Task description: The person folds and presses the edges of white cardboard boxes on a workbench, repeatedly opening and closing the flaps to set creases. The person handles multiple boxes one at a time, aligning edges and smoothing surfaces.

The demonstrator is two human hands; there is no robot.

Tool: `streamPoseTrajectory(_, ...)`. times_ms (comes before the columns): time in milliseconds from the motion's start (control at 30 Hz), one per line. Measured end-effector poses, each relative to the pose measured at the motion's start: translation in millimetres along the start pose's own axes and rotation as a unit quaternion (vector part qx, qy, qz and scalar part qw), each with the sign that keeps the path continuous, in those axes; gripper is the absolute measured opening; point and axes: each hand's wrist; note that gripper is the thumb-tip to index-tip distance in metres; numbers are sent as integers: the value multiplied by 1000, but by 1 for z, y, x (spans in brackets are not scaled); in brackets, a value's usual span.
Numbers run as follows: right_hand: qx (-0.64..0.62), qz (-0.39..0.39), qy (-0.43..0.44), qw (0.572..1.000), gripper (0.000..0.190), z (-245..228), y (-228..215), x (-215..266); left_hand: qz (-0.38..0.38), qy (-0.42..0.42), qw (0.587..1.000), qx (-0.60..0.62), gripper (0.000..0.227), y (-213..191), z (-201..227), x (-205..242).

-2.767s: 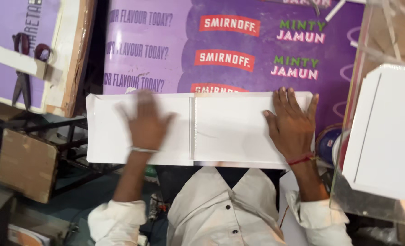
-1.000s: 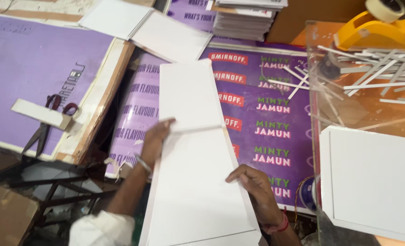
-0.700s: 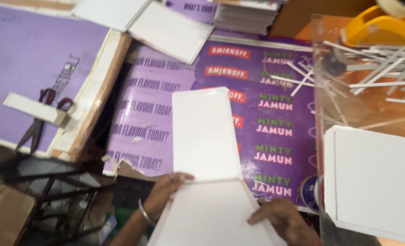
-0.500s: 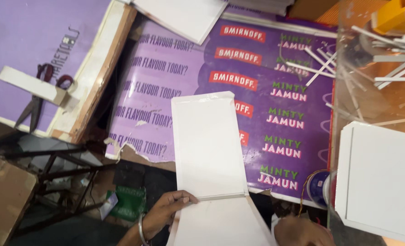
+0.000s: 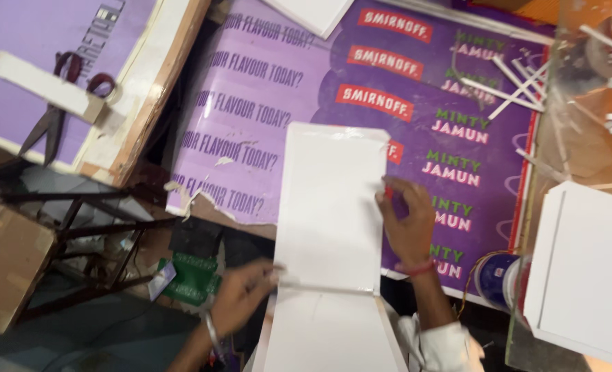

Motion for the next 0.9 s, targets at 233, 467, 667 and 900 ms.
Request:
streamPoseTrajectory(233,188,-6,-28,982,49,33,26,-34,189,157,928,-282,52,-51,64,-83)
streamPoseTrajectory(467,255,-65,-20,964,65,45,28,-39,-19,2,894,-447,121,-76,105,-159)
streamPoseTrajectory(667,263,-100,-18,960,80,42,25,-45,-89,-16,841,-533,144,-71,115,-179)
streamPoseTrajectory(900,269,-131,3,954,76,28,17,-62,-101,-13,844,-526,145,-71,113,-180)
Point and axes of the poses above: each hand's wrist, its own x-axis away from the middle knuckle, its own y-axis out of the palm, z = x × y, and after that the axes turned 7 degrees about -x, right-handed
